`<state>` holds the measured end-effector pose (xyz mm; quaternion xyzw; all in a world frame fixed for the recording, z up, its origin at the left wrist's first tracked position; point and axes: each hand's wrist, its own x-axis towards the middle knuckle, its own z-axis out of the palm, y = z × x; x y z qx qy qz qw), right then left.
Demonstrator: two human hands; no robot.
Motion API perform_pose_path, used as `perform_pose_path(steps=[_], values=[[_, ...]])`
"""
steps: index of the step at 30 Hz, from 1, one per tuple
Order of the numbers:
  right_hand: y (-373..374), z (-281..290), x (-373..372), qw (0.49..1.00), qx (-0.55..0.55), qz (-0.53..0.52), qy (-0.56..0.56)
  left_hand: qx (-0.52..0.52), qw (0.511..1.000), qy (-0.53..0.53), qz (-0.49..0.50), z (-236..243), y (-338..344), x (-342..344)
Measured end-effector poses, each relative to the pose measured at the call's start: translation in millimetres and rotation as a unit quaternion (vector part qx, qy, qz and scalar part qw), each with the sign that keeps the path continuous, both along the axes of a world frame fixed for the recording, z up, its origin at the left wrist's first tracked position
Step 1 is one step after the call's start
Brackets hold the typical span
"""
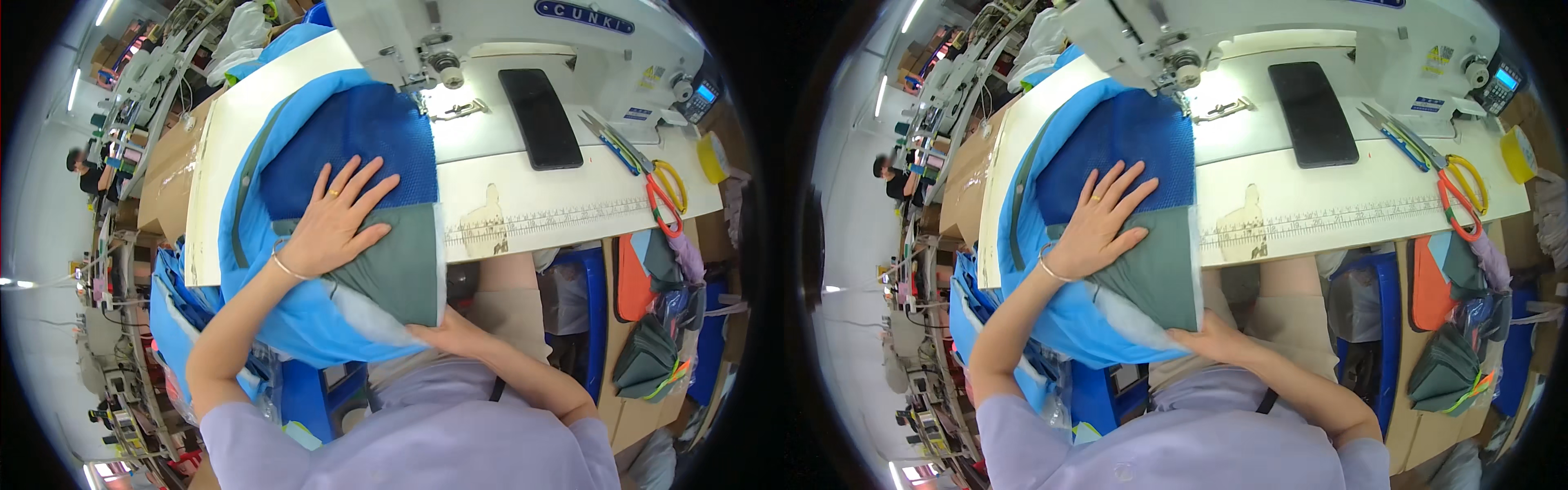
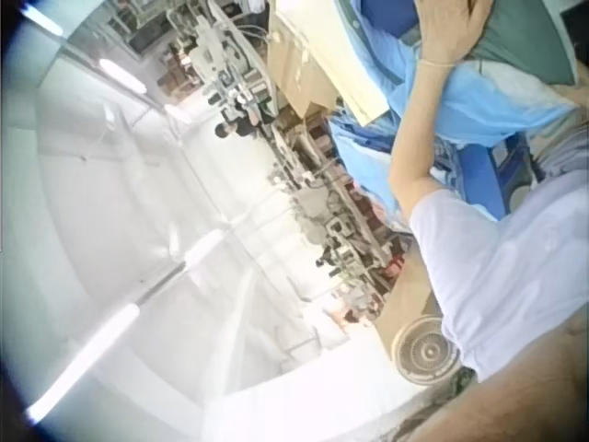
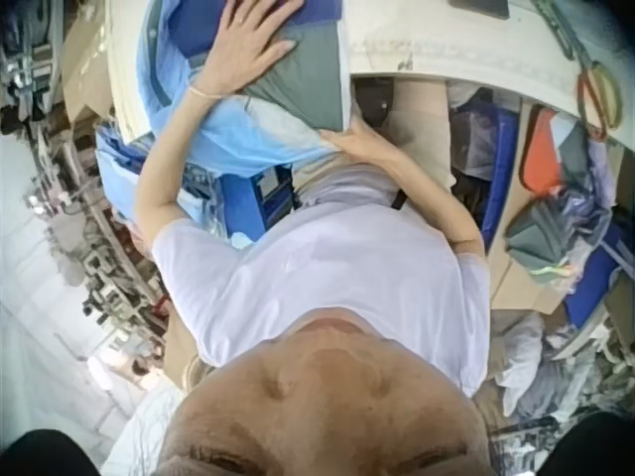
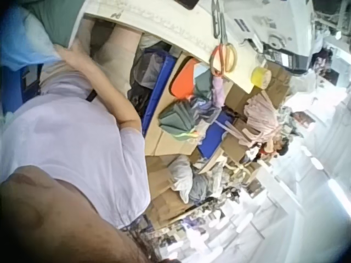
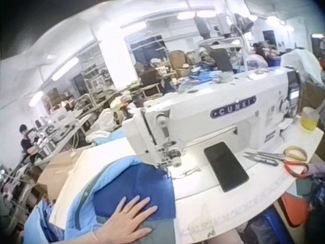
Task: The person sews a blue and green bag using an industrial sewing machine. They align the fabric, guide it under the needle, and use scissors to trim threads. The person repeatedly adjusts the bag to sew different sections, including a mesh pocket and a zipper area.
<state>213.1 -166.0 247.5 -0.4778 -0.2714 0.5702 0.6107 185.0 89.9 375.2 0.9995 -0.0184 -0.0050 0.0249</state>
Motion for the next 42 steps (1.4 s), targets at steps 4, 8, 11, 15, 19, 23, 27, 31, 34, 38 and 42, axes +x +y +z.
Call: perform_pose_path(steps=[4,8,11,15,19,23,27,31,34,38,42], values=[[5,9,21,0.987,-0.085,-0.006,-0.135,-0.015,0.999,0.038,-0.001,1,3,4],[12,29,22,0.982,-0.03,-0.179,-0.059,-0.035,0.999,0.008,-0.026,16,6,15],[10,26,9,0.989,0.018,-0.148,-0.017,-0.039,0.993,-0.1,-0.052,33,-2,52],[8,34,15,0.987,0.028,-0.108,-0.113,0.058,0.969,-0.104,-0.216,36,-17,96],[2,41,18,0.981,0.063,-0.145,-0.113,0.047,0.968,-0.108,-0.221,28,-9,102],[0,61,28,0.968,0.118,-0.183,-0.124,0.031,0.965,-0.162,-0.205,17,-5,92],[-1,57,31,0.971,0.125,-0.147,-0.14,0.017,0.96,-0.194,-0.2,20,-9,94],[-1,60,33,0.974,0.12,-0.127,-0.142,0.063,0.963,-0.138,-0.222,28,-13,96],[-2,51,30,0.972,0.12,-0.13,-0.155,0.075,0.96,-0.143,-0.23,20,-5,96],[-5,49,30,0.973,0.103,-0.118,-0.167,0.104,0.952,-0.155,-0.243,19,-9,100],[-9,59,45,0.912,0.124,-0.11,-0.376,0.066,0.956,-0.149,-0.242,22,-7,97]])
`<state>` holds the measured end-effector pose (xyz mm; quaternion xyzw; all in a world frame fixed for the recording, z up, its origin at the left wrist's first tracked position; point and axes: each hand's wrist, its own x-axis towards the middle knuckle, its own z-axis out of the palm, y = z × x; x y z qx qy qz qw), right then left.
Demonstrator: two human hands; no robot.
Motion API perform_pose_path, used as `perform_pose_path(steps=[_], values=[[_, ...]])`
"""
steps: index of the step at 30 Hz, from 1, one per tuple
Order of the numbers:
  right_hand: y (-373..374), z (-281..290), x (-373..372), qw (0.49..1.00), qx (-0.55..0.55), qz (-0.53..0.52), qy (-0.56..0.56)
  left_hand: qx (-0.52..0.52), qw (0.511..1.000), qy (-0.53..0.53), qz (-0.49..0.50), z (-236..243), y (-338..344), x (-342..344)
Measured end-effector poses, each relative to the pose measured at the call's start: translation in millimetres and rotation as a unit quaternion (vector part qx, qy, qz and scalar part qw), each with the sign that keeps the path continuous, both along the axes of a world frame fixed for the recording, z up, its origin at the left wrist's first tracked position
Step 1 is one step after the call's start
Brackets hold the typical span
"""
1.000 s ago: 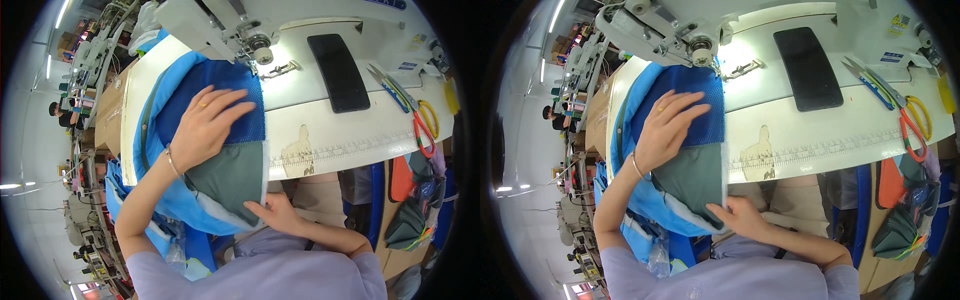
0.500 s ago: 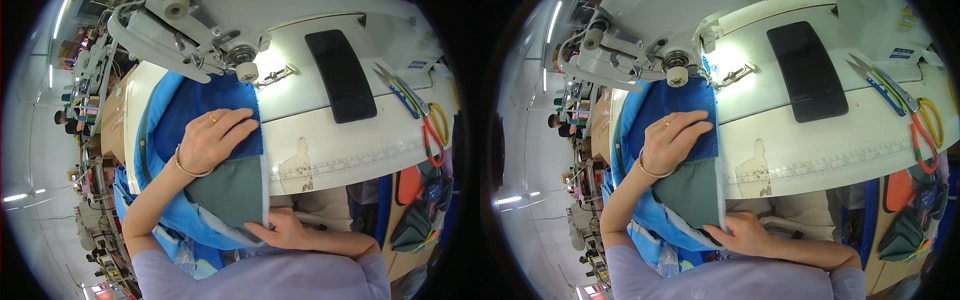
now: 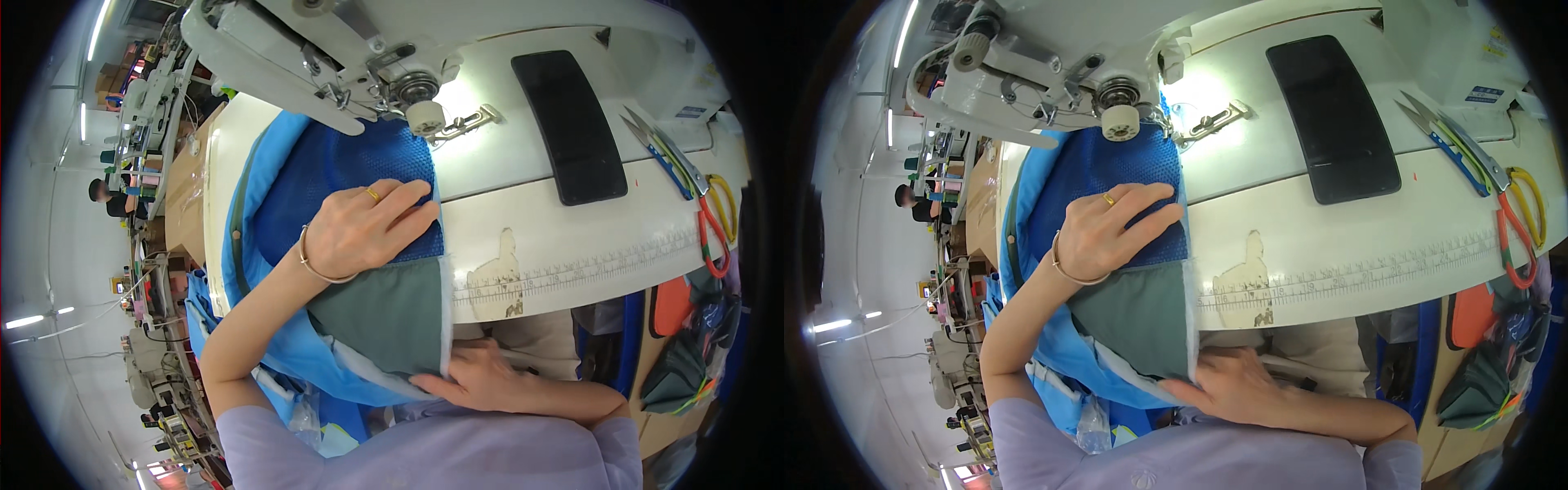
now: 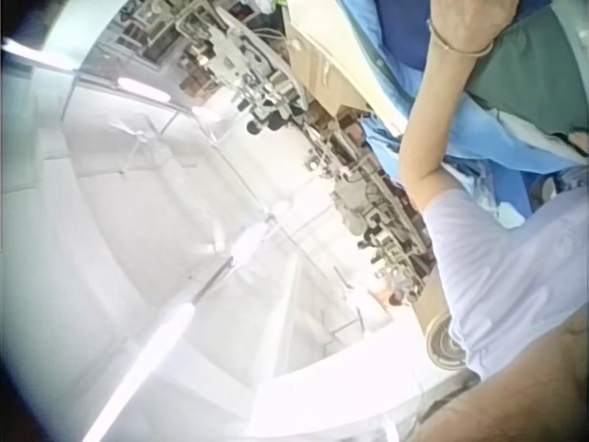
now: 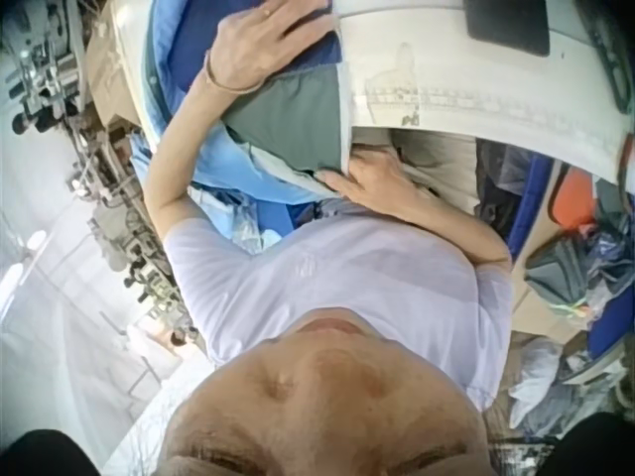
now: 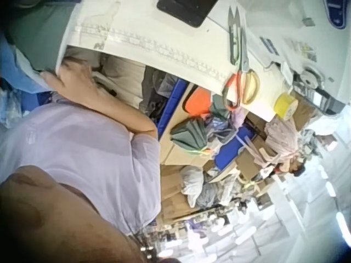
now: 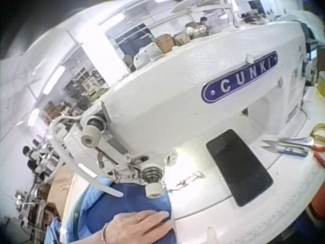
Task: The person sews a blue and green bag using an industrial sewing machine. They align the fabric, guide it under the needle, and use scissors to trim threads. The person repeatedly adjusts the bag to sew different sections, including a mesh pocket and a zipper area.
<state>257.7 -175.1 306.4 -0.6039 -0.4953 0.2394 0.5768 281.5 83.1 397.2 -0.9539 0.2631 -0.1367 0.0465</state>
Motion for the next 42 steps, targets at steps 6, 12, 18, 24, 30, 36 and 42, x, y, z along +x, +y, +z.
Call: perform_pose_path(steps=[6,12,18,24,30,36,42], values=[[-8,40,68,0.959,0.041,-0.07,-0.272,-0.101,0.993,-0.056,0.036,-14,1,-10],[35,53,135,0.9,-0.024,-0.02,-0.436,-0.203,0.971,-0.054,0.115,-13,-5,-14],[52,51,139,0.902,-0.02,0.058,-0.427,-0.35,0.864,0.117,0.343,0,-24,-6],[59,46,151,0.886,0.046,0.083,-0.454,-0.402,0.814,0.229,0.351,-3,-15,-10],[67,40,158,0.845,0.109,0.056,-0.521,-0.495,0.755,0.246,0.351,-7,-15,-16],[71,41,158,0.787,0.126,0.057,-0.601,-0.523,0.757,0.208,0.331,-13,-14,-20],[75,37,160,0.8,0.171,0.068,-0.571,-0.376,0.9,0.042,0.219,-18,-8,-15]])
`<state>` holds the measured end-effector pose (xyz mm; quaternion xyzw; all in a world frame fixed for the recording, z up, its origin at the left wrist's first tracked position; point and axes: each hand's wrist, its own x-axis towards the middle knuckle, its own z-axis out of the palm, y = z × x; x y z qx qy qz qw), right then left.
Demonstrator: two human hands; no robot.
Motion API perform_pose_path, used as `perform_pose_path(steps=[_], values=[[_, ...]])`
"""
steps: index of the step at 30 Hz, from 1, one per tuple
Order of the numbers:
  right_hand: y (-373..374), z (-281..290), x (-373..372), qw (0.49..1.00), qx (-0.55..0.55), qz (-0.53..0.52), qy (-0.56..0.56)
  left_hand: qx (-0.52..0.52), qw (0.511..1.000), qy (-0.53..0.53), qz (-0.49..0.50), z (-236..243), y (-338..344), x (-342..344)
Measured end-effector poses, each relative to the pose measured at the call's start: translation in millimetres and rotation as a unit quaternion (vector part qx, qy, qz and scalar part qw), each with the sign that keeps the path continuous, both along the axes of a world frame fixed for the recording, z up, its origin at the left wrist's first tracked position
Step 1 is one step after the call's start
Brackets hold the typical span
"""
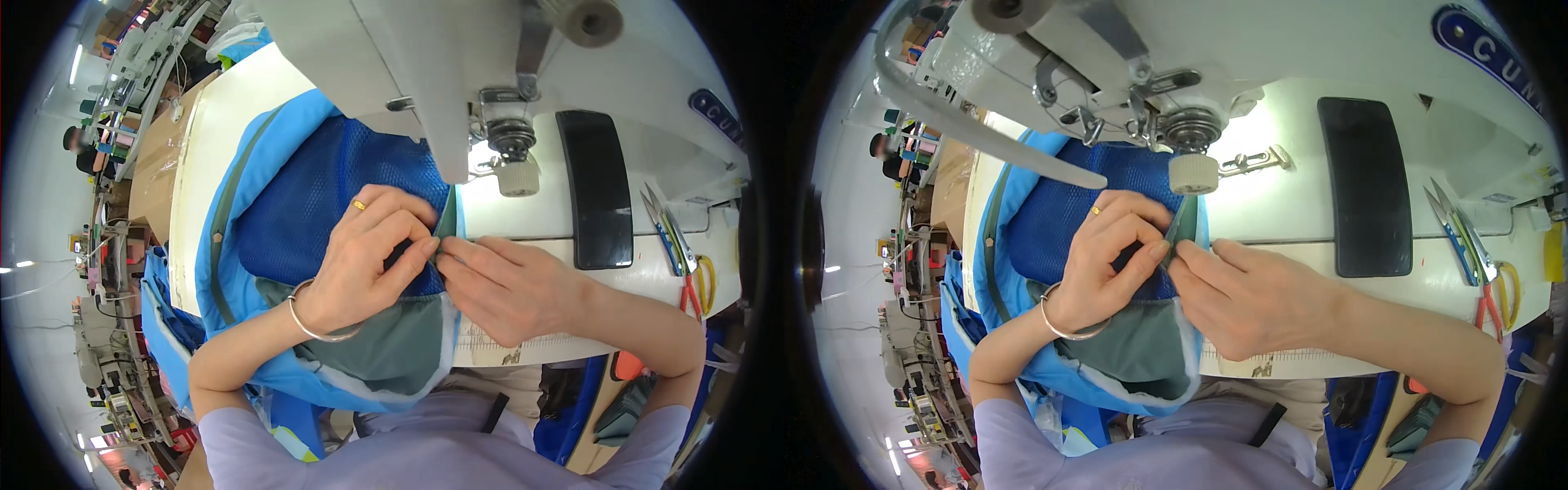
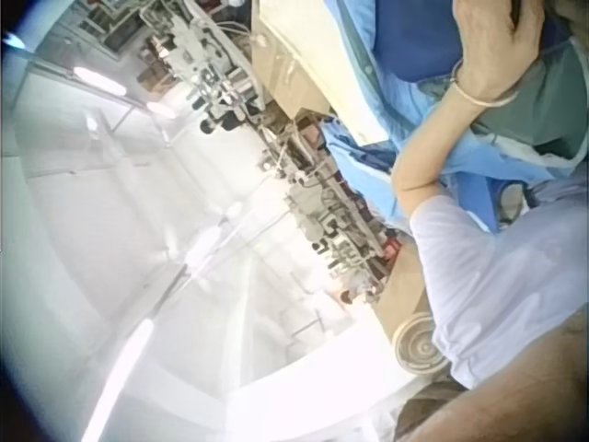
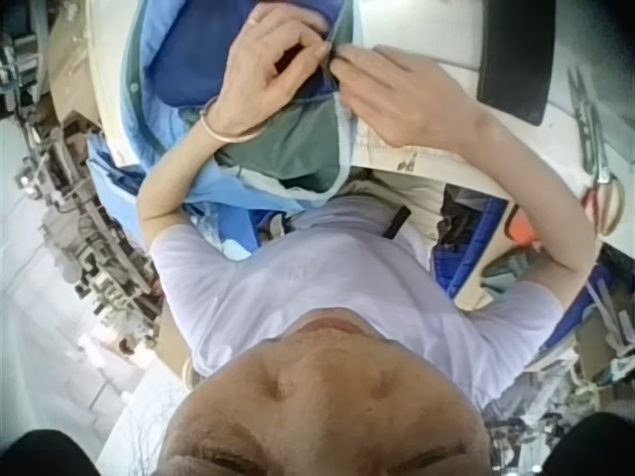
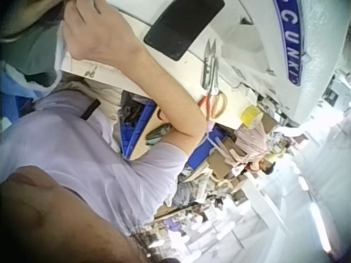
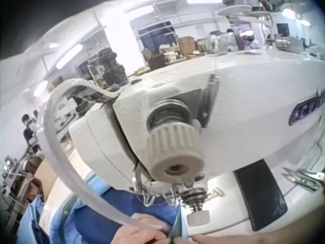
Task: The person sews a blue and green bag using an industrial sewing machine. They align the fabric, guide it under the needle, and use scissors to trim threads. The person repeatedly adjusts the bag to sew different sections, including a mesh pocket and a zipper area.
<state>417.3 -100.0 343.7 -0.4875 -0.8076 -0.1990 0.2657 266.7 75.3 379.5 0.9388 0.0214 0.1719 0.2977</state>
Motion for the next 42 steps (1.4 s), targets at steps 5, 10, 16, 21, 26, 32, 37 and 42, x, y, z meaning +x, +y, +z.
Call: perform_pose_path(steps=[5,10,16,21,26,32,37,42], values=[[5,-5,4,1.0,0.004,0.012,0.017,0.057,0.997,-0.006,-0.051,-7,5,-1],[13,-4,0,1.0,-0.015,0.005,-0.012,0.089,0.993,-0.009,-0.072,-14,17,0],[6,14,12,0.999,0.002,0.017,-0.04,0.157,0.98,-0.038,-0.112,-12,22,4],[1,14,17,0.997,-0.029,0.017,-0.071,0.186,0.975,-0.045,-0.114,-12,21,5],[3,0,0,0.999,-0.001,-0.008,-0.035,0.188,0.97,-0.044,-0.149,-14,37,4],[1,-6,-9,0.998,0.007,-0.036,0.053,0.171,0.974,0.001,-0.15,-6,34,-1],[3,-14,-10,0.994,0.044,-0.044,0.088,0.146,0.98,0.03,-0.133,-1,30,-4],[-3,-4,-8,0.999,-0.001,-0.032,0.004,0.168,0.977,0.017,-0.133,-5,24,-3]])
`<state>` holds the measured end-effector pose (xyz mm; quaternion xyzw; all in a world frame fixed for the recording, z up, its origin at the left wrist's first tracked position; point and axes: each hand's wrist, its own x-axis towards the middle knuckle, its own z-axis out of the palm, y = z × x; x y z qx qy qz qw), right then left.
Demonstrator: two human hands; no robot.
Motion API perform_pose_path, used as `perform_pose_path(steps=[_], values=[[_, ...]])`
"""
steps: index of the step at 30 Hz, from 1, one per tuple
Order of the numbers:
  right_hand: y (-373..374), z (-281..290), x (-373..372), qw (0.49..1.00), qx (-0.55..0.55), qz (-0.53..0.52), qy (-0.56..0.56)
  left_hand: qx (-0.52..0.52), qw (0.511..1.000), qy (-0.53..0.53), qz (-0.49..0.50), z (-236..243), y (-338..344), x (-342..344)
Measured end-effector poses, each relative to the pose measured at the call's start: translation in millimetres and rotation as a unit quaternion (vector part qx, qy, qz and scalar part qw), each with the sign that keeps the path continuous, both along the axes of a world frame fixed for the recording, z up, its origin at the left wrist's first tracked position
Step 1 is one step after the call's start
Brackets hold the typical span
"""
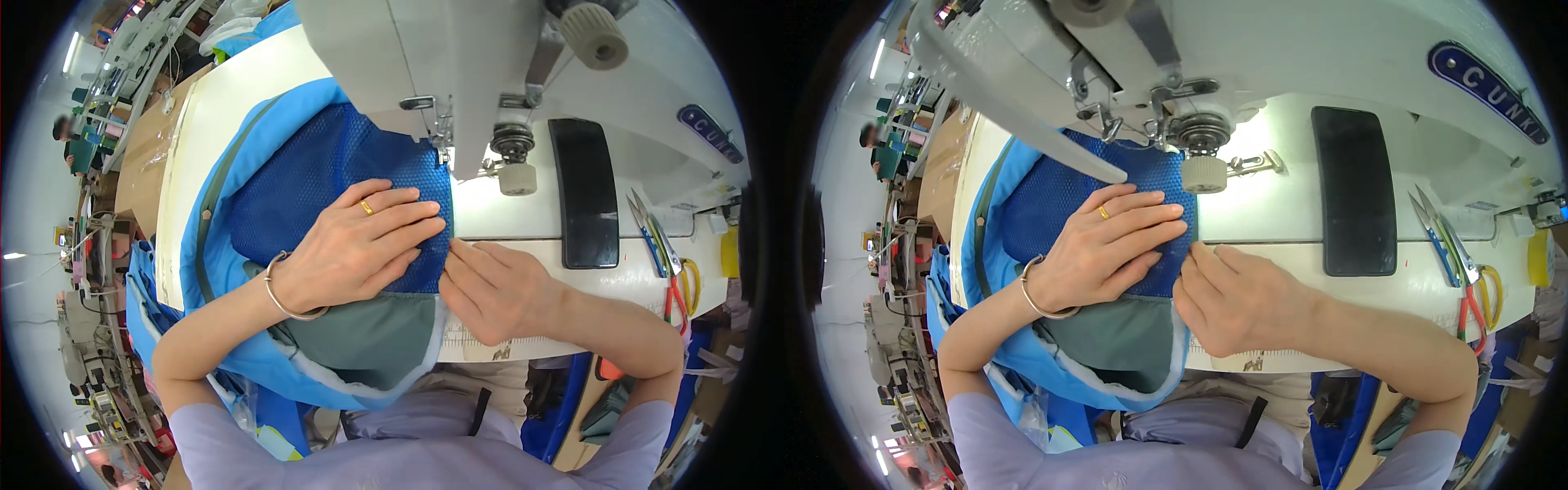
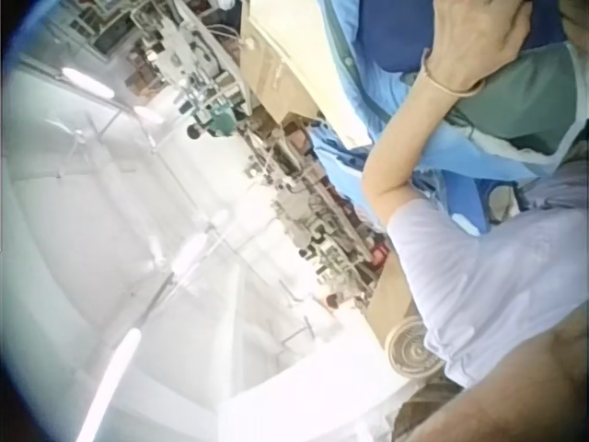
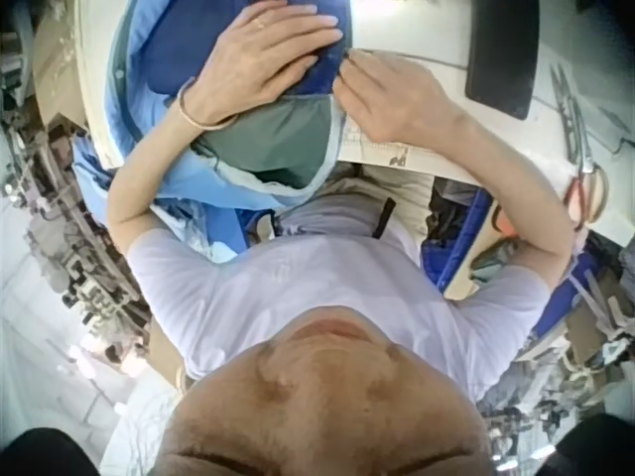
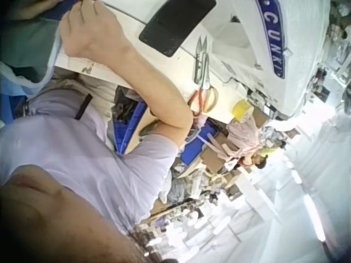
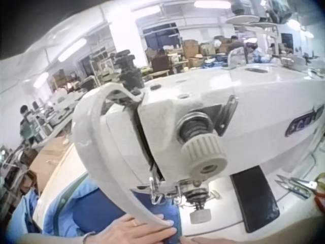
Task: The person sews a blue and green bag using an industrial sewing machine. They align the fabric, guide it under the needle, and use scissors to trim threads. The person repeatedly adjusts the bag to sew different sections, including a mesh pocket and a zipper area.
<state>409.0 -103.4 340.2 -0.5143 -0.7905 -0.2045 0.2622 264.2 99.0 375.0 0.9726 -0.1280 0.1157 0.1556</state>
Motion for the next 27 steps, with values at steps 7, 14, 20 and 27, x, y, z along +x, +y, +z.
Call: perform_pose_path(steps=[7,14,20,27], values=[[-1,1,1,1.0,-0.018,0.001,-0.009,0.034,0.999,-0.027,-0.01,-4,-4,2],[2,4,-1,0.998,-0.051,-0.008,0.027,0.014,0.998,-0.062,-0.023,-12,4,8],[6,9,6,0.994,-0.098,-0.029,0.049,0.025,0.996,-0.088,-0.022,-14,19,26],[19,9,9,0.99,-0.096,-0.088,0.053,0.026,0.989,-0.137,-0.046,-20,45,46]])
